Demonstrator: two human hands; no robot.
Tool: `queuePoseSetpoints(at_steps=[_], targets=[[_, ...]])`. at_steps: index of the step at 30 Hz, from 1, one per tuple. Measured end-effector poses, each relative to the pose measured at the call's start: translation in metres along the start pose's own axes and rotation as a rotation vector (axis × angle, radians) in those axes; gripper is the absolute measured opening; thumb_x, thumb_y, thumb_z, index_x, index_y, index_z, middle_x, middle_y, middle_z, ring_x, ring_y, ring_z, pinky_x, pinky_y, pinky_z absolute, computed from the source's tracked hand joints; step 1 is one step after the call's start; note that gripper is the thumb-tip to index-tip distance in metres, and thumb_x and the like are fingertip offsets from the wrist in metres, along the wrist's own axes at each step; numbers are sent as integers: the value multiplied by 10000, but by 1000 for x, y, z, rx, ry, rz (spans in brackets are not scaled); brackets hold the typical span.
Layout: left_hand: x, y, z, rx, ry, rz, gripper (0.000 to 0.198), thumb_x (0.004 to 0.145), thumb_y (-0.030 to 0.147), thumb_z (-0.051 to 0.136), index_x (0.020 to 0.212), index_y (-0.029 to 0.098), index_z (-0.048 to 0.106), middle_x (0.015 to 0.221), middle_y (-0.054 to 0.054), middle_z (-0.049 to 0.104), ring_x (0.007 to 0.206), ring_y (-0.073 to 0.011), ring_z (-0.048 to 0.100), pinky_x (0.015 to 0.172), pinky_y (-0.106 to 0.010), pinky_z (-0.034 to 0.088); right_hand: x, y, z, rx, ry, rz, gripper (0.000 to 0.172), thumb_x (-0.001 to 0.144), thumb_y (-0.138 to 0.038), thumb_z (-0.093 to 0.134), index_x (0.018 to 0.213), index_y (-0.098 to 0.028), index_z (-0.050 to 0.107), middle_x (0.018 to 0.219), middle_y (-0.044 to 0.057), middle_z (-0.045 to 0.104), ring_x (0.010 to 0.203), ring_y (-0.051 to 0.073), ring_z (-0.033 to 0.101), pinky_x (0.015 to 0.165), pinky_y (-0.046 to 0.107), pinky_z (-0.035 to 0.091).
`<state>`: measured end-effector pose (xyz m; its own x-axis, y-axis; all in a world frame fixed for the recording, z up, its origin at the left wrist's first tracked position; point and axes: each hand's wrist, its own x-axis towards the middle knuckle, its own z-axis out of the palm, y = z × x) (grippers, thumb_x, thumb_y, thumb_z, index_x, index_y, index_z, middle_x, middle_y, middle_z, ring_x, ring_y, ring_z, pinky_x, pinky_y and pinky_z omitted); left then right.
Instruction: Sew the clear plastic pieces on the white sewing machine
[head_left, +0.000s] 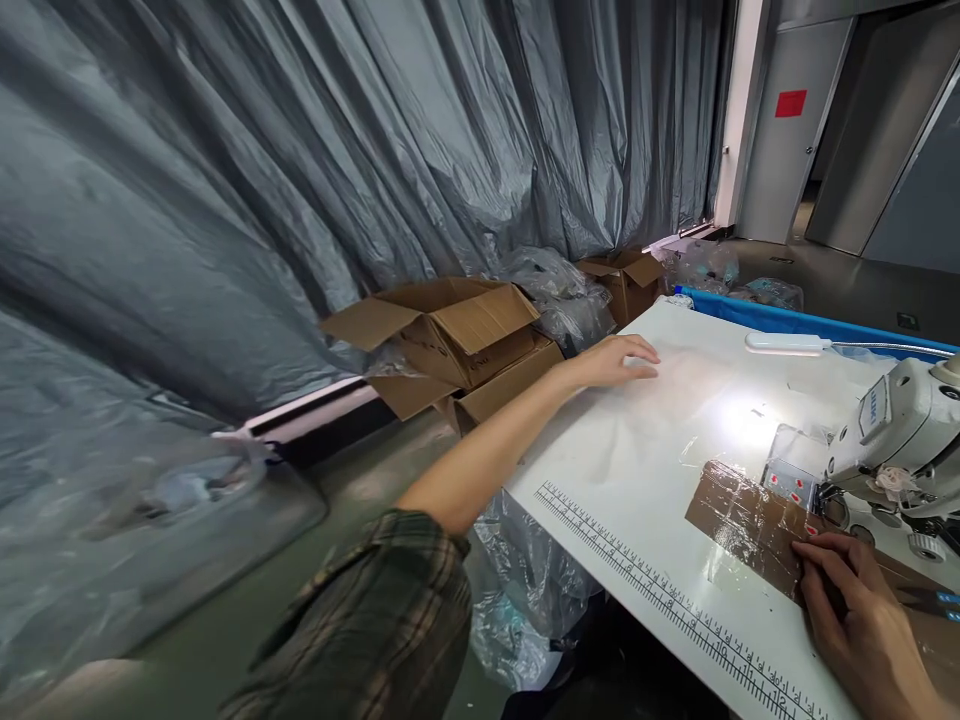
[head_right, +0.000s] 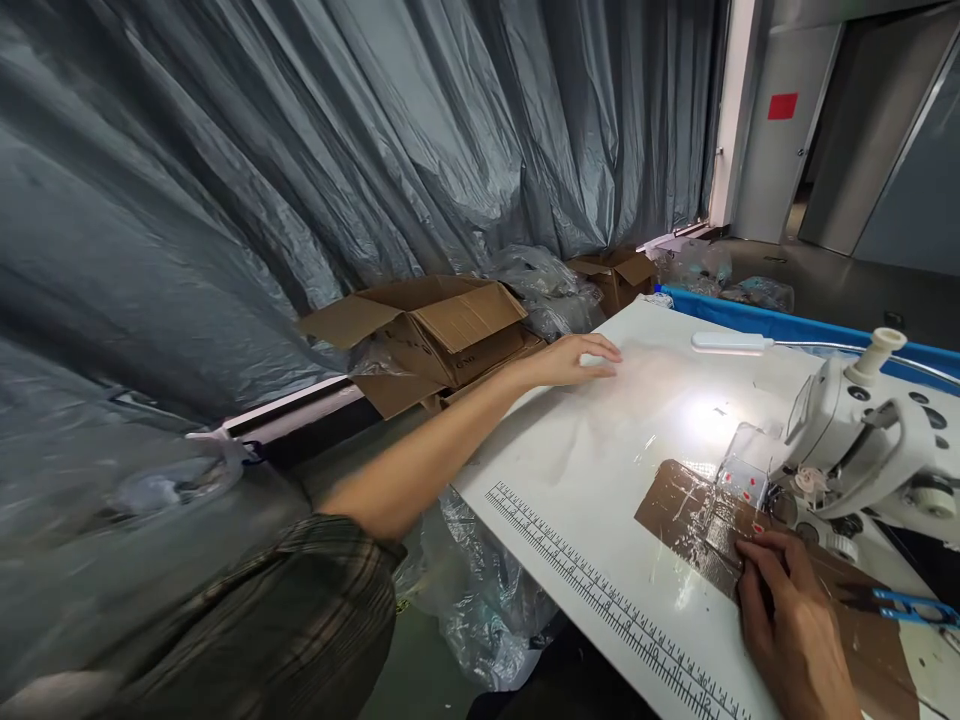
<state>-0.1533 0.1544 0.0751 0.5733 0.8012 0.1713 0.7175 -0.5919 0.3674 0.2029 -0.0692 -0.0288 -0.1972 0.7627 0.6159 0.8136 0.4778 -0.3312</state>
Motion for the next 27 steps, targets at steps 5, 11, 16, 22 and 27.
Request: queuePoseSetpoints(at_steps=[5, 11, 16, 22, 27], targets=[[45, 14, 41, 17, 20, 25, 306, 838, 357, 677, 1079, 174, 721, 1198, -91, 648, 1096, -216, 610, 995, -327, 466, -3, 4, 4, 31, -26, 55, 211, 938, -301, 481, 993, -232, 673, 1043, 89, 643, 829, 189, 701, 687, 311, 610], [54, 19, 43, 46, -6, 4, 118, 834, 218, 637, 818, 159, 737, 966, -58, 667, 875, -176, 635, 886, -310, 497, -2, 2, 4, 17, -38, 56, 225, 946, -293, 466, 1011, -234, 674, 1043, 88, 630, 844, 190, 699, 690, 311, 615], [32, 53, 39, 31, 62, 55, 133, 886, 250, 630, 838, 170, 725, 1244, -84, 605, 1152, -221, 573, 1073, -413, 398, 0, -5, 1, 5, -60, 72, 239, 942, -289, 459, 1013, -235, 680, 1079, 90, 620, 825, 187, 703, 609, 291, 602], [-22, 128, 82, -241, -255, 456, 109, 922, 262, 648, 884, 192, 722, 1053, -53, 732, 956, -167, 679, 906, -321, 521, 7, -11, -8, 14, -25, 103, 248, 933, -286, 466, 981, -217, 700, 1064, 98, 637, 837, 197, 696, 665, 318, 601], [-36, 140, 93, -300, -200, 489, 133, 941, 303, 638, 1000, 206, 707, 1234, -87, 667, 1131, -199, 629, 982, -355, 504, 12, -13, -12, 64, -36, 189, 263, 924, -282, 453, 972, -224, 705, 1026, 85, 646, 875, 199, 688, 739, 339, 596]])
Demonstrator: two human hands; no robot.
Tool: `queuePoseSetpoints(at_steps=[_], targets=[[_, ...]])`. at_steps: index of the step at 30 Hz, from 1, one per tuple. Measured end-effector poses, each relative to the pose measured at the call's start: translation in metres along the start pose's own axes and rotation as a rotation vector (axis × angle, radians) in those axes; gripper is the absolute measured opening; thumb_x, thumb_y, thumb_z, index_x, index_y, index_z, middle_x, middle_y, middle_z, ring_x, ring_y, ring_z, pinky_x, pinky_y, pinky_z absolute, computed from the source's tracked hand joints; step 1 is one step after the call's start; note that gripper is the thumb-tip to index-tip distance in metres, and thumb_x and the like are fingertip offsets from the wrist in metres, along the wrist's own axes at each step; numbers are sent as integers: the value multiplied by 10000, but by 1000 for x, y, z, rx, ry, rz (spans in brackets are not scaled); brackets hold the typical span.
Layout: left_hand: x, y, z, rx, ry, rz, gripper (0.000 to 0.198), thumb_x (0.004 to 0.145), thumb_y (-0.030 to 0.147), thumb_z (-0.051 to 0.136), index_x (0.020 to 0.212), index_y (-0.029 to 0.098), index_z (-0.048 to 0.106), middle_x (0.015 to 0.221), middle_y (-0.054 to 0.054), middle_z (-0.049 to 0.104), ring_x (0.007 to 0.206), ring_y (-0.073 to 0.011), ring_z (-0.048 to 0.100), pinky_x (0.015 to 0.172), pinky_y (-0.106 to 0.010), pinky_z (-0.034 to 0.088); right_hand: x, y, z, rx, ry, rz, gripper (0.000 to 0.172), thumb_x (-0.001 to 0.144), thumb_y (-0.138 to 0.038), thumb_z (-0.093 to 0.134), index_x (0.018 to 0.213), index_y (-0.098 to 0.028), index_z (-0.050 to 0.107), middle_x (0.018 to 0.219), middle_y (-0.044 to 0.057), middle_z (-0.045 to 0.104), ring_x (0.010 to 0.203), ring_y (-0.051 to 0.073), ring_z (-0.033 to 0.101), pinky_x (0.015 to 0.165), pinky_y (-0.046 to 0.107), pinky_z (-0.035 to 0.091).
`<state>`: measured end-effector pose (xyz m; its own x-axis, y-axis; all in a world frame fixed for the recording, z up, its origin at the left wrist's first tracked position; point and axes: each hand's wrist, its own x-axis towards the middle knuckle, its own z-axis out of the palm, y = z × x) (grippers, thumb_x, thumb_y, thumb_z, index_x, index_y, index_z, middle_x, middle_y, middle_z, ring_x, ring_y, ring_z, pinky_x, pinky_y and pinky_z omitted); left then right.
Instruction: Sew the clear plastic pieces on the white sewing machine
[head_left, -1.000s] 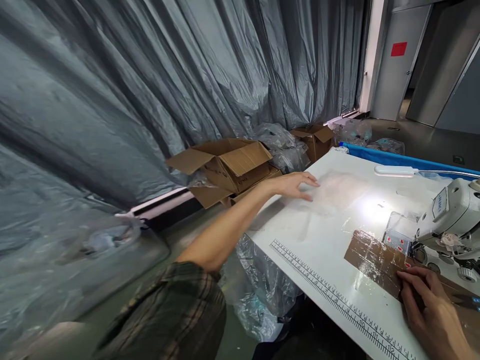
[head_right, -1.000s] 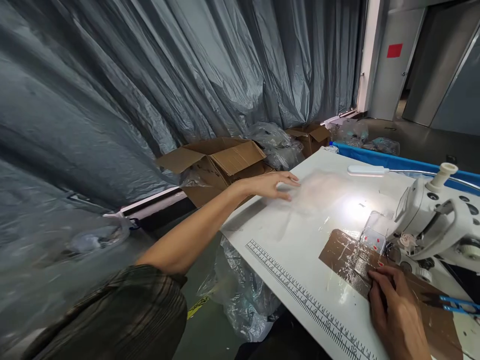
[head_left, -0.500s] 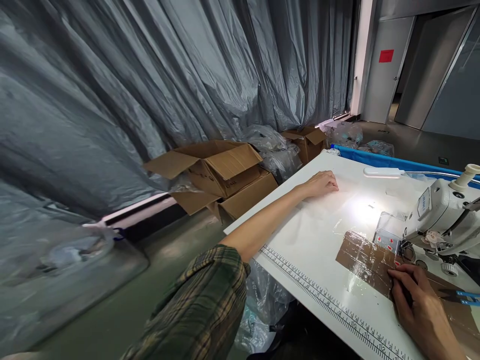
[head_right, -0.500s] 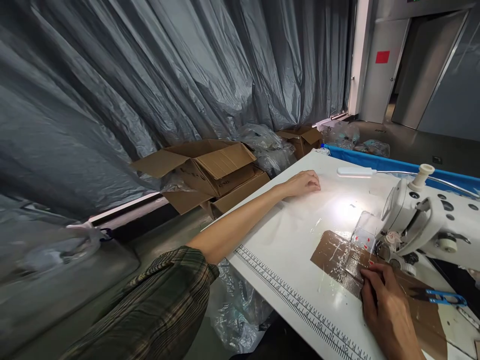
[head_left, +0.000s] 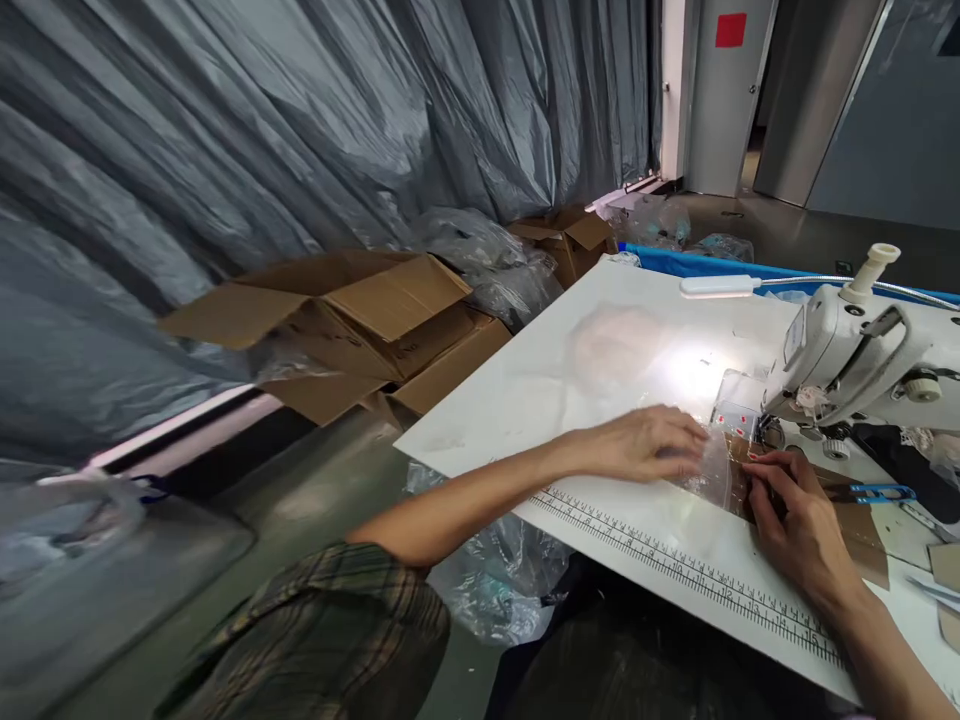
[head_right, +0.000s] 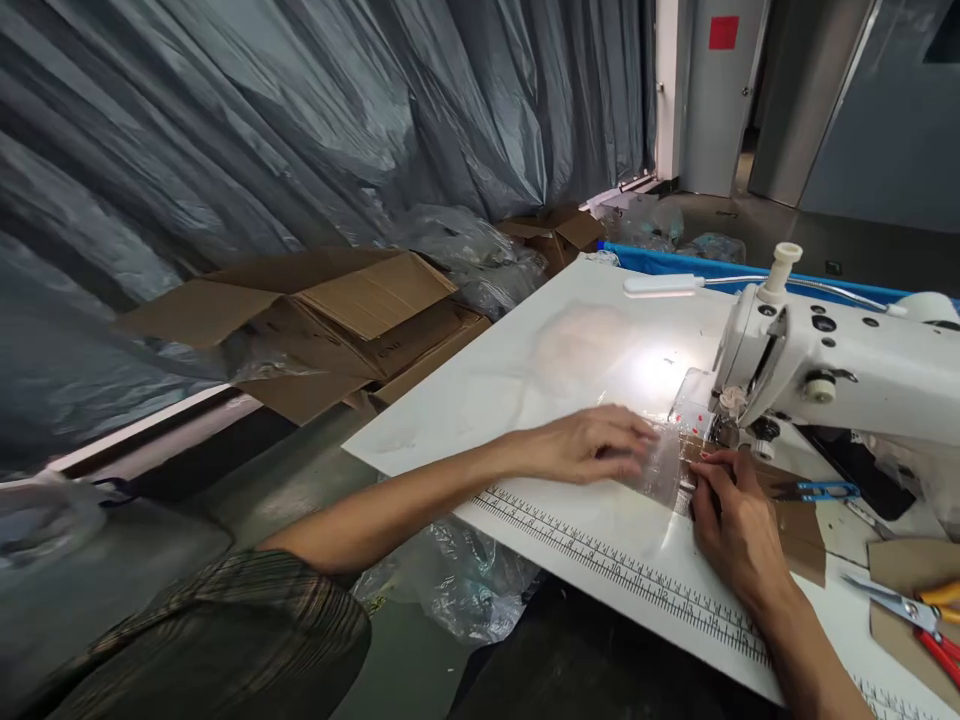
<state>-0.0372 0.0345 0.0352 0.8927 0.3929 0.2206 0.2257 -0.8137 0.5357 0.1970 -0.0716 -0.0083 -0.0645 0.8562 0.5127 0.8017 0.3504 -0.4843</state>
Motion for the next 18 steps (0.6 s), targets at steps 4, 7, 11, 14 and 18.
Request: queuePoseSetpoints(at_steps=[4, 7, 11, 14, 18], targets=[[3, -26, -6, 141, 194, -274, 175, 965, 274, 574, 1089, 173, 646, 1141, -86, 660, 1028, -189, 635, 917, -373, 523, 0, -1, 0, 20, -17, 54, 264, 904, -278, 461, 963, -229, 713, 1037, 87, 652, 889, 202, 684, 757, 348, 590], [6, -37, -3, 158, 171, -314, 162, 909, 303, 654, 1021, 185, 655, 1069, -54, 646, 988, -190, 621, 875, -363, 526, 1, -1, 0, 48, -22, 90, 258, 892, -278, 472, 951, -232, 718, 1037, 91, 659, 888, 207, 678, 760, 353, 583], [10, -26, 0, 122, 179, -278, 72, 884, 220, 638, 835, 169, 651, 1053, -50, 644, 935, -170, 618, 843, -347, 513, 6, -2, -7, 139, -35, 174, 270, 887, -339, 494, 961, -213, 721, 915, 84, 678, 810, 205, 659, 740, 356, 571], [12, 0, 0, -79, 193, -328, 82, 910, 218, 577, 869, 154, 609, 852, -25, 668, 739, -121, 616, 685, -272, 507, 11, -8, -16, 335, -232, 340, 383, 877, -470, 543, 1066, -178, 703, 775, 55, 672, 656, 169, 617, 620, 316, 548], [15, 41, 0, -558, 19, -282, 141, 924, 294, 577, 929, 154, 593, 807, -8, 671, 692, -94, 649, 596, -203, 513, 15, -24, -24, 733, -492, 397, 642, 740, -598, 692, 1227, -188, 611, 963, 85, 702, 782, 177, 655, 645, 306, 562]])
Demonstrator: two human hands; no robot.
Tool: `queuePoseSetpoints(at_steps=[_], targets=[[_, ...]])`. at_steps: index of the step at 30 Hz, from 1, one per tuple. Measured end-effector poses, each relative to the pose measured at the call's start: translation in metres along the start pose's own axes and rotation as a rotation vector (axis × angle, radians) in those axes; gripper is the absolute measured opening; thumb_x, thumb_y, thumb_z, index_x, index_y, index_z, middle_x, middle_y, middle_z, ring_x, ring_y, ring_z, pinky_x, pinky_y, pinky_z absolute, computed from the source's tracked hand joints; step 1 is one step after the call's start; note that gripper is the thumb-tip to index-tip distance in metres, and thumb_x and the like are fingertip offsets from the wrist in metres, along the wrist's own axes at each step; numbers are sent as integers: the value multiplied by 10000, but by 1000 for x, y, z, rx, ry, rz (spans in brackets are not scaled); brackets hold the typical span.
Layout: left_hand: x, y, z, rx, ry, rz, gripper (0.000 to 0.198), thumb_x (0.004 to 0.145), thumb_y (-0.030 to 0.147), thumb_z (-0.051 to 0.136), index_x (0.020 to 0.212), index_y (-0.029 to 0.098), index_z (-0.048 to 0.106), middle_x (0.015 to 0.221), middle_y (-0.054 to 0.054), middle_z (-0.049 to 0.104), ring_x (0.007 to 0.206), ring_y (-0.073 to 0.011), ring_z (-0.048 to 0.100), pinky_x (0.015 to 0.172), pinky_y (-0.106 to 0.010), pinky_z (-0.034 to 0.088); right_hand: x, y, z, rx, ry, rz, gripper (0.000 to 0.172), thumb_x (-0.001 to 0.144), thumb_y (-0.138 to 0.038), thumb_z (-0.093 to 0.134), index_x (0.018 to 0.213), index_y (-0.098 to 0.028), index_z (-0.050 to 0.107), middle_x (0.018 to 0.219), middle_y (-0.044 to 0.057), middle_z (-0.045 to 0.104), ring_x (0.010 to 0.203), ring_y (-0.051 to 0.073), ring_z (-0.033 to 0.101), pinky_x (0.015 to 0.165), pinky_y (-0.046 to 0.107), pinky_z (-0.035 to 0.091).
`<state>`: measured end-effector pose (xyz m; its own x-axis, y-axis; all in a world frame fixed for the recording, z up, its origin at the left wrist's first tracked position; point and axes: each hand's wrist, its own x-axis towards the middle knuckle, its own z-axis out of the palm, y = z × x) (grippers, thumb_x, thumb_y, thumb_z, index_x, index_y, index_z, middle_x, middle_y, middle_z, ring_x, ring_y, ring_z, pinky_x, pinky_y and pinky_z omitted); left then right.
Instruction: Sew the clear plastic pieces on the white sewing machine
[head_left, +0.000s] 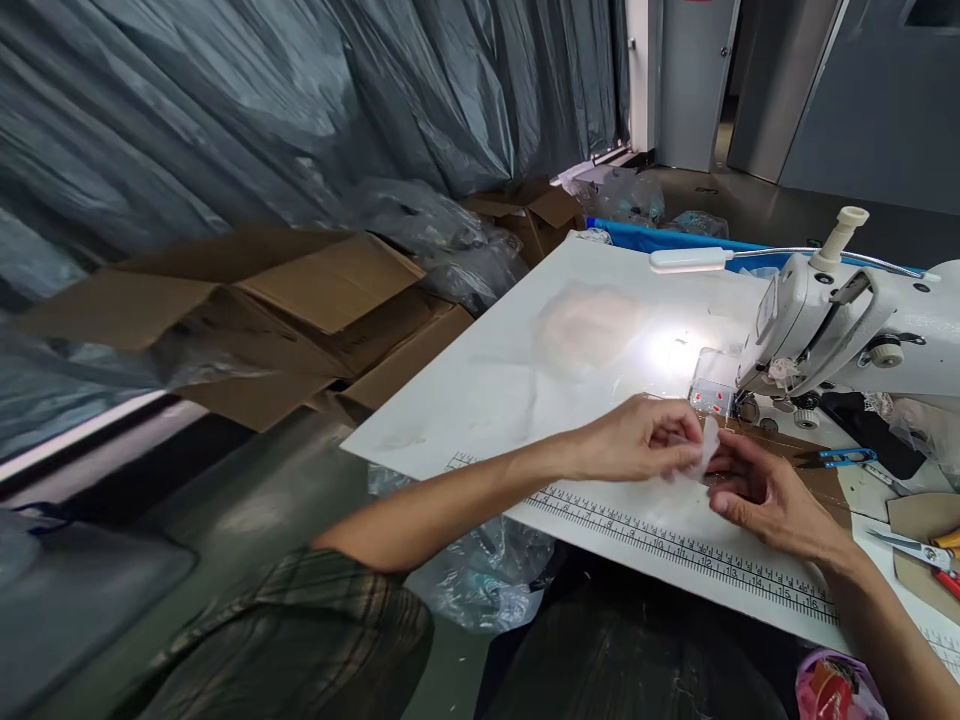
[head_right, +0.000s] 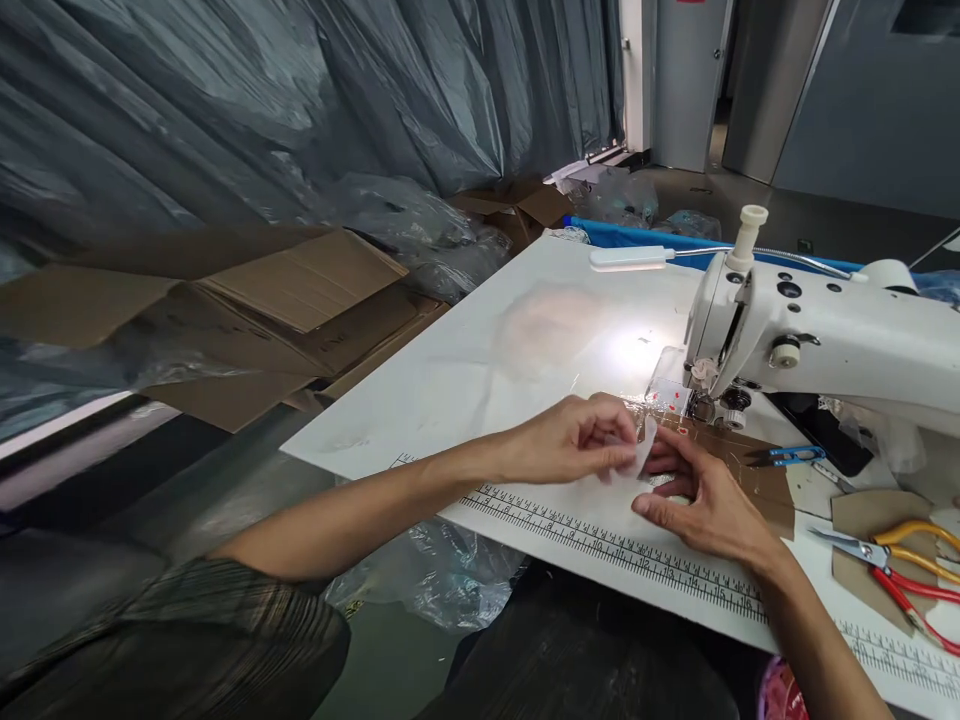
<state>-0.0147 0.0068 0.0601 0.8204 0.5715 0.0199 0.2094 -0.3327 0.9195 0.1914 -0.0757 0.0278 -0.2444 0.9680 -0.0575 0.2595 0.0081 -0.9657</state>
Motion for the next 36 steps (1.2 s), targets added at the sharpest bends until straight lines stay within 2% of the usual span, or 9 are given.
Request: queuePoseSetpoints(at_steps=[2, 6, 9, 13, 20, 26, 29, 33, 36], targets=[[-1, 11, 5, -27, -36, 31, 160, 929, 308, 572, 930, 155, 621, 820, -6, 666, 674, -79, 638, 588, -191, 507, -1, -5, 2, 60, -78, 22, 570, 765, -605, 661, 1169, -205, 625, 889, 55, 698, 748, 164, 645, 637, 298, 553], [10, 15, -8, 111, 103, 50, 226, 958, 333, 526, 997, 155, 660, 728, 13, 636, 594, -71, 558, 555, -194, 452, 1, -3, -5, 14, -76, 90, 418, 831, -521, 570, 1068, -186, 649, 773, 35, 685, 654, 152, 617, 602, 290, 520], [30, 1, -27, 448, 182, 56, 231, 968, 306, 507, 1030, 151, 667, 749, -9, 639, 642, -105, 559, 599, -230, 433, 8, 4, -15, -223, 99, 150, 353, 823, -420, 558, 1062, -181, 660, 734, 33, 683, 634, 167, 621, 583, 291, 490], [68, -25, -34, 1026, 172, 31, 186, 933, 240, 550, 1052, 136, 648, 1091, -110, 635, 873, -200, 606, 719, -307, 429, 19, 9, -18, -594, 367, 197, 303, 801, -366, 593, 1035, -199, 689, 734, 35, 687, 651, 193, 633, 612, 309, 469], [117, -51, -25, 1287, 69, 172, 280, 985, 158, 355, 1085, 98, 610, 1177, -177, 598, 922, -245, 597, 749, -363, 400, 19, 13, -15, -577, 420, 182, 332, 833, -450, 546, 968, -184, 689, 707, 46, 679, 606, 187, 616, 566, 295, 456], [90, -48, -18, 1236, 351, 455, 296, 961, 78, 335, 1018, 140, 619, 1089, -113, 657, 842, -184, 581, 670, -314, 387, 15, 12, -15, -512, 454, 162, 314, 783, -467, 579, 891, -184, 663, 623, 14, 626, 527, 150, 549, 515, 270, 425], [66, -46, -2, 1154, 308, 621, 219, 937, 136, 426, 845, 139, 624, 880, -62, 677, 715, -149, 554, 627, -286, 395, 12, 13, -10, -553, 487, 116, 247, 774, -430, 587, 831, -198, 650, 615, 6, 620, 524, 147, 543, 522, 271, 420], [48, -41, 18, 1101, 371, 716, 192, 905, 238, 501, 969, 122, 639, 1047, -110, 692, 858, -196, 609, 709, -326, 461, 9, 19, 1, -577, 503, -81, 184, 817, -337, 536, 811, -210, 669, 766, 42, 687, 656, 167, 610, 642, 300, 483], [45, -41, 25, 1107, 279, 719, 210, 887, 225, 522, 1037, 130, 635, 1081, -115, 697, 912, -215, 617, 771, -354, 479, 9, 20, 6, -598, 475, -181, 182, 831, -280, 507, 773, -214, 666, 784, 53, 688, 717, 181, 625, 685, 312, 501]])
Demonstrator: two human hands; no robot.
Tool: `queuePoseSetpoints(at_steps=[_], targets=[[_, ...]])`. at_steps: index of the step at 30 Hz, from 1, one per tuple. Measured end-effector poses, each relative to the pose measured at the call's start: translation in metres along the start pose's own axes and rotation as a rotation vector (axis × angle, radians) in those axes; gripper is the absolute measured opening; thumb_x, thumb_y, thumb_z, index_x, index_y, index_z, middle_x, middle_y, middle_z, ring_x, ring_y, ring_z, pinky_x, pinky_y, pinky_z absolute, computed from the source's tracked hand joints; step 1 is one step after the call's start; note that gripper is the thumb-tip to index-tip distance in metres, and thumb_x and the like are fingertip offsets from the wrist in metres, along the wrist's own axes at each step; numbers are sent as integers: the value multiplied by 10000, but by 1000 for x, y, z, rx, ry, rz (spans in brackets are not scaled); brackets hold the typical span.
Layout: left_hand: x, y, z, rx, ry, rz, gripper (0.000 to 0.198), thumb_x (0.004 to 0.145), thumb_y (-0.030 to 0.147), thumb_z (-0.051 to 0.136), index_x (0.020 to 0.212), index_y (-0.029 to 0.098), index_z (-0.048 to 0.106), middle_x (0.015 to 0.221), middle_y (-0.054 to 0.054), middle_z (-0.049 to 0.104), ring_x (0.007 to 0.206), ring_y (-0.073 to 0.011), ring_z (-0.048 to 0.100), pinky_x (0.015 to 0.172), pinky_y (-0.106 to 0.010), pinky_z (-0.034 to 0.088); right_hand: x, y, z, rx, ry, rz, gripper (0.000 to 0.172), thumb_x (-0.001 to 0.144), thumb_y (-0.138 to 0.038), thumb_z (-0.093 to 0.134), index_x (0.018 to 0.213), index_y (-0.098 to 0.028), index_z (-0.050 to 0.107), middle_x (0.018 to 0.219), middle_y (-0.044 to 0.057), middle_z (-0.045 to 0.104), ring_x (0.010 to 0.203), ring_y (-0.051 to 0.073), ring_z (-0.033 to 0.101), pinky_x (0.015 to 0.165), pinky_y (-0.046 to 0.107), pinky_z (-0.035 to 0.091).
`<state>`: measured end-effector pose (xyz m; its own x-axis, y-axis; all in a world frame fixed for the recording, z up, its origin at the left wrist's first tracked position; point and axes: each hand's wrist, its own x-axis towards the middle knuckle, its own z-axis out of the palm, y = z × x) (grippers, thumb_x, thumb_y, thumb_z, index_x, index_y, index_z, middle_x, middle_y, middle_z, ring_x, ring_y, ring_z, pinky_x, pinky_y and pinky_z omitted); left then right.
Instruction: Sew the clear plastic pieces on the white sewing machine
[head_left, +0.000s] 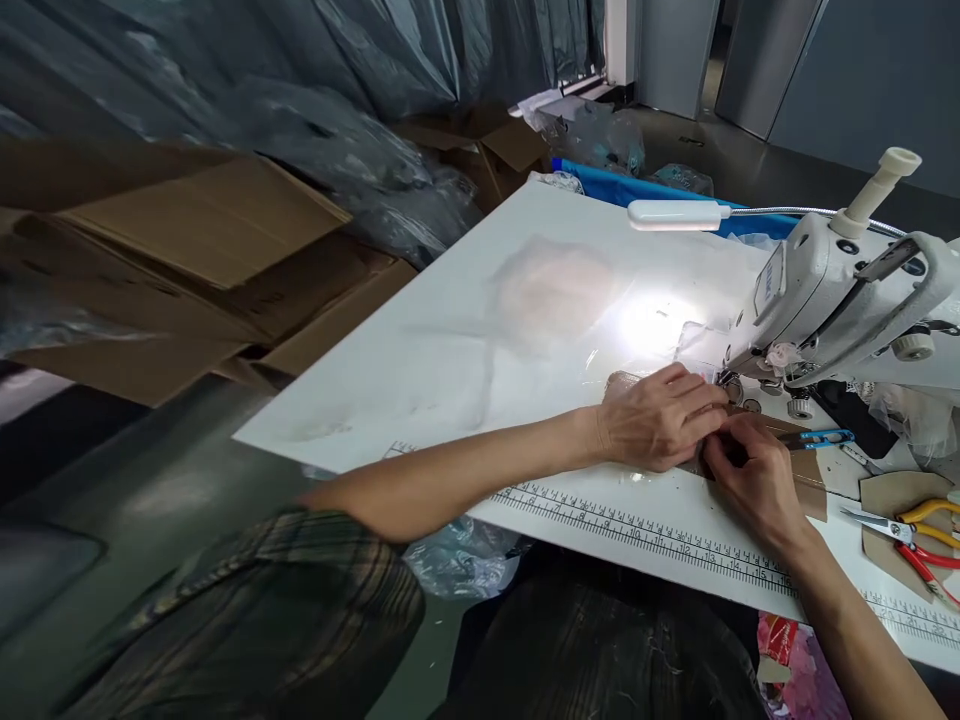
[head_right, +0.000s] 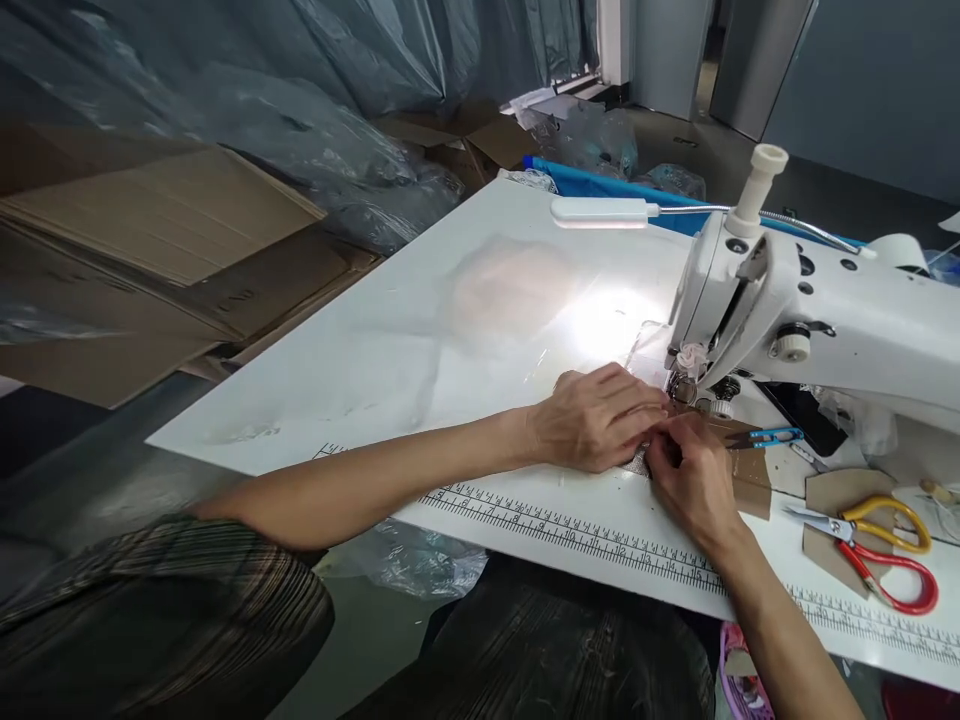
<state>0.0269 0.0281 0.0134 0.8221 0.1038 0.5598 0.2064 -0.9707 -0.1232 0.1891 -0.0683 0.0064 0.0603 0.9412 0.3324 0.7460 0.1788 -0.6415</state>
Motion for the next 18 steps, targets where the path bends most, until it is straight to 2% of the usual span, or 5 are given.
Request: queuePoseSetpoints(at_steps=[5, 7, 10, 14, 18], targets=[[-6, -13, 12, -190, -168, -9, 191, 910, 234, 556, 1047, 149, 659, 998, -74, 712, 843, -186, 626, 764, -329, 493, 11, 8, -22, 146, -266, 74, 262, 841, -373, 525, 920, -195, 700, 821, 59, 720, 711, 180, 640, 668, 312, 516], [-9, -19, 16, -237, -142, -5, 153, 944, 266, 562, 997, 192, 686, 1027, -50, 712, 874, -177, 632, 832, -345, 491, 19, 15, -35, 147, -304, 207, 333, 847, -415, 507, 965, -177, 708, 753, 52, 712, 638, 169, 620, 580, 287, 485], [-11, -23, 20, -233, -85, -8, 186, 978, 301, 554, 926, 210, 708, 1043, -38, 711, 874, -156, 642, 970, -412, 453, 28, 26, -46, 36, -285, 251, 322, 833, -377, 507, 952, -172, 725, 702, 37, 695, 624, 166, 609, 566, 275, 460], [-10, -20, 17, -167, -59, 25, 191, 988, 272, 547, 900, 216, 707, 1067, -40, 710, 901, -138, 642, 993, -400, 431, 26, 32, -39, -59, -254, 168, 337, 868, -364, 482, 985, -173, 734, 633, 22, 646, 545, 158, 555, 537, 283, 439], [-8, -20, 14, -93, 7, 110, 244, 1004, 214, 506, 839, 211, 686, 958, -4, 735, 863, -131, 639, 915, -368, 454, 17, 31, -28, -148, -181, -97, 336, 921, -302, 449, 1091, -215, 726, 914, 82, 702, 747, 189, 635, 671, 320, 509]])
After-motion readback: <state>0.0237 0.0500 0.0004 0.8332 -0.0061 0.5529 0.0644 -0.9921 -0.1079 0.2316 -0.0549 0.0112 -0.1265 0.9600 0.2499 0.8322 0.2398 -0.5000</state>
